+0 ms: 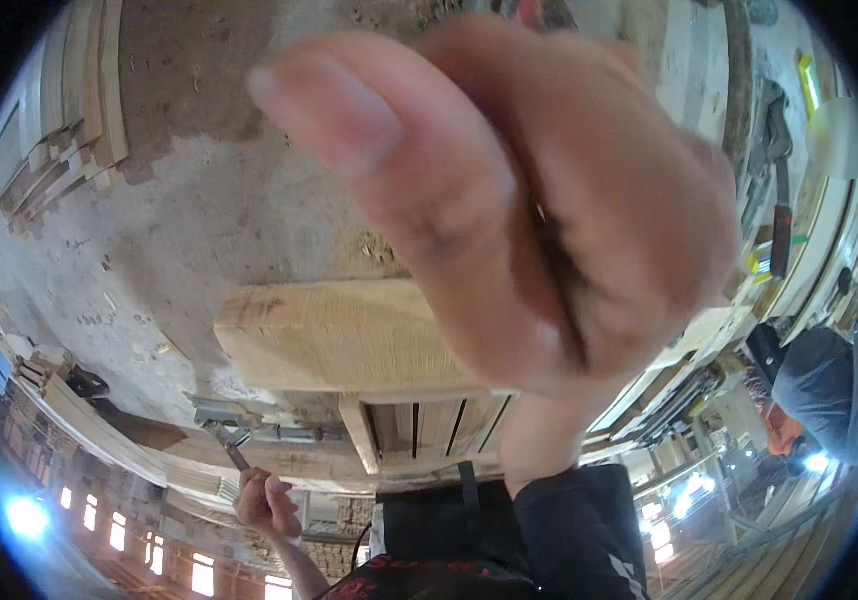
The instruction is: Assembling and securing wooden slats to a frame using a pneumatic nail gun to build a furniture component.
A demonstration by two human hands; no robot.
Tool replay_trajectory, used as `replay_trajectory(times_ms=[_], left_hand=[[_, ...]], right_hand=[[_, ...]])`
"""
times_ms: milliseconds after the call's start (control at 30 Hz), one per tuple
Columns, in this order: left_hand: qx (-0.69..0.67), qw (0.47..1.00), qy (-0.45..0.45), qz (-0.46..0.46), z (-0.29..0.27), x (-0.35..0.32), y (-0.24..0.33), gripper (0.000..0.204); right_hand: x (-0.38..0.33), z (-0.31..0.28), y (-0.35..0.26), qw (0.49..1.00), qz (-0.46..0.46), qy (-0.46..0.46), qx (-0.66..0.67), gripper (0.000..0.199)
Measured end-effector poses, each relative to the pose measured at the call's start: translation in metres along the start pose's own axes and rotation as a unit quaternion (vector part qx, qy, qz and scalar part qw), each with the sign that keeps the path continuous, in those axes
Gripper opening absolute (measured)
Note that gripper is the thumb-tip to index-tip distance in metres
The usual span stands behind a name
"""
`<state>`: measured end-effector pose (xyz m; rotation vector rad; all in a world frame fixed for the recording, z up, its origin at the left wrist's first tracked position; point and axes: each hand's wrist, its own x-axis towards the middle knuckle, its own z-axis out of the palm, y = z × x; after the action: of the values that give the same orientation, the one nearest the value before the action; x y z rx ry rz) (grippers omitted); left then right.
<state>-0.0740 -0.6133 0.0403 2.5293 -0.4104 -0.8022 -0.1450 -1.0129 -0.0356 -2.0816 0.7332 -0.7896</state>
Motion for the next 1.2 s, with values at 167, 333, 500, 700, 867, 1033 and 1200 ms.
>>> replay_trajectory(times_ms=[167, 333, 500, 700, 867, 1033, 1200], left_hand=[[0.013, 0.995, -0.053, 0.086, -0.010, 0.004, -0.002, 0.033], [-0.042, 0.998, 0.006, 0.055, 0.003, -0.001, -0.001, 0.035], [-0.143, 0.989, -0.015, 0.024, 0.010, -0.001, -0.007, 0.036], [0.034, 0.991, 0.070, 0.111, 0.007, 0.009, -0.043, 0.037], [0.074, 0.982, 0.081, 0.151, 0.011, 0.014, -0.029, 0.038], [0.116, 0.982, 0.062, 0.134, 0.007, 0.032, -0.048, 0.041], [0.140, 0.983, 0.029, 0.115, 0.015, 0.034, -0.024, 0.042]], right_hand=[[0.022, -0.007, -0.012, 0.998, -0.025, -0.002, -0.049, 0.030], [0.027, -0.005, -0.008, 0.998, -0.001, 0.027, -0.054, 0.040], [0.030, -0.032, -0.033, 0.974, 0.174, 0.057, 0.136, 0.033], [-0.115, -0.138, -0.110, 0.821, 0.327, 0.172, 0.436, 0.018], [-0.346, -0.279, -0.020, 0.895, 0.334, 0.250, -0.158, 0.015], [-0.436, -0.379, 0.012, 0.822, 0.444, 0.191, -0.302, 0.041], [-0.452, -0.402, 0.062, 0.801, 0.481, 0.089, -0.345, 0.060]])
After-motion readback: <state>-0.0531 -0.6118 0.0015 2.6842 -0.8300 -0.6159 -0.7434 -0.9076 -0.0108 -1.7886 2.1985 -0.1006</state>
